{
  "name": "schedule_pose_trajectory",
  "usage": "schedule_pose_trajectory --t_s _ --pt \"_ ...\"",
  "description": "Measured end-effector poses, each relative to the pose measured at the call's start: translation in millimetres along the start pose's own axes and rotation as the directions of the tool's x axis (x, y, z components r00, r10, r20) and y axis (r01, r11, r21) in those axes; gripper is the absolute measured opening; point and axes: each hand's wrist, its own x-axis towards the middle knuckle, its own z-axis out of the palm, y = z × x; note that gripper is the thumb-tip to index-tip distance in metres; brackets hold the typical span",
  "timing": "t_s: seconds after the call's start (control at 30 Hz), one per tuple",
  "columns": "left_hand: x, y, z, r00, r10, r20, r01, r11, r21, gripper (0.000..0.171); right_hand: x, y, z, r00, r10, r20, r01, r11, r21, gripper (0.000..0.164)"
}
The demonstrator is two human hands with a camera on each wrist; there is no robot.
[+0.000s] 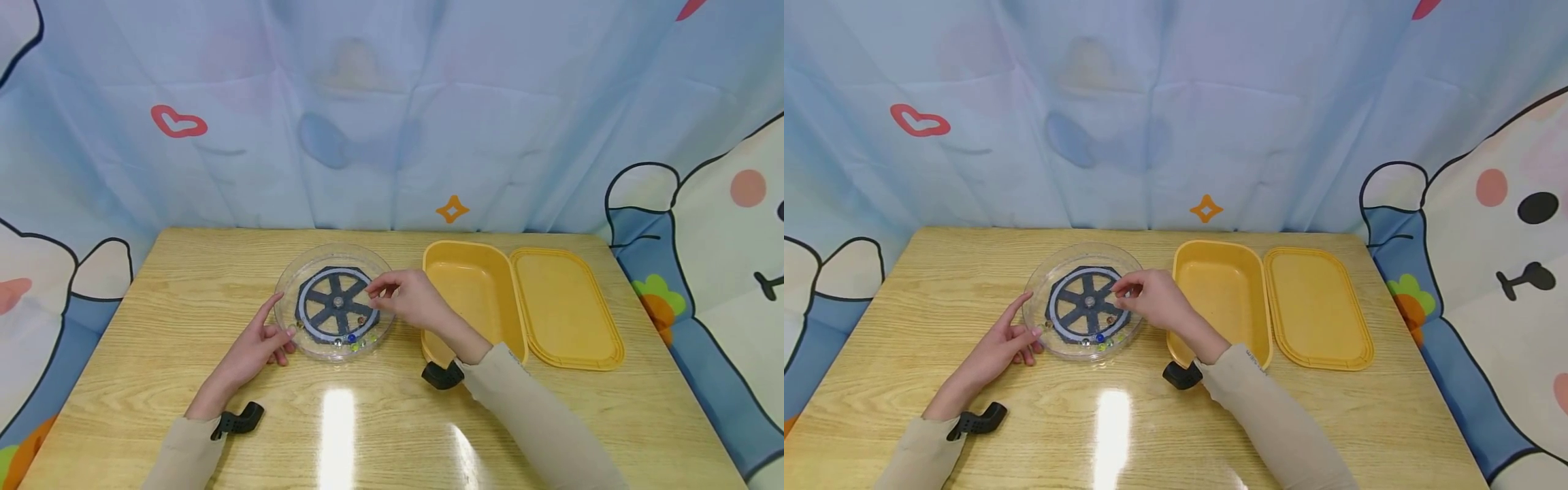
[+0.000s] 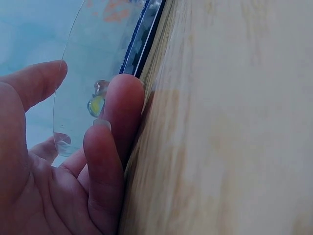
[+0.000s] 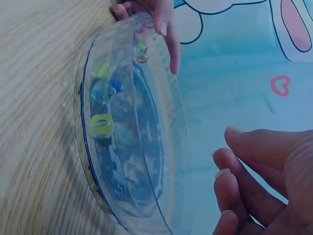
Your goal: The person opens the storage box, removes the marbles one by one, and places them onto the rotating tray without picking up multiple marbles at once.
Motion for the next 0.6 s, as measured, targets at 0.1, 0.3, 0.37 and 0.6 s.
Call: schedule_pose_trajectory --t_s 0.1,0.3,0.37,0.6 --pt "0.1 0.6 -0.1 1.000 -0.004 0.000 0.004 1.000 -0.001 0.076 0 2 -3 1.000 0.023 -0.004 -0.023 1.000 0.010 0.011" --pt "0.1 0.5 0.3 1.000 -0.010 0.003 0.010 1.000 -0.007 0.076 -2 5 -15 0.998 0.043 -0.042 -0.043 0.999 -0.006 0.011" --pt "0.2 0.4 0.2 1.000 -0.008 0.005 0.008 1.000 -0.010 0.076 -2 7 -21 0.997 0.048 -0.052 -0.049 0.999 -0.006 0.011" --pt "0.3 0.4 0.1 1.000 -0.003 0.003 0.003 1.000 0.003 0.076 -5 17 -42 0.997 0.055 -0.052 -0.056 0.998 -0.029 0.013"
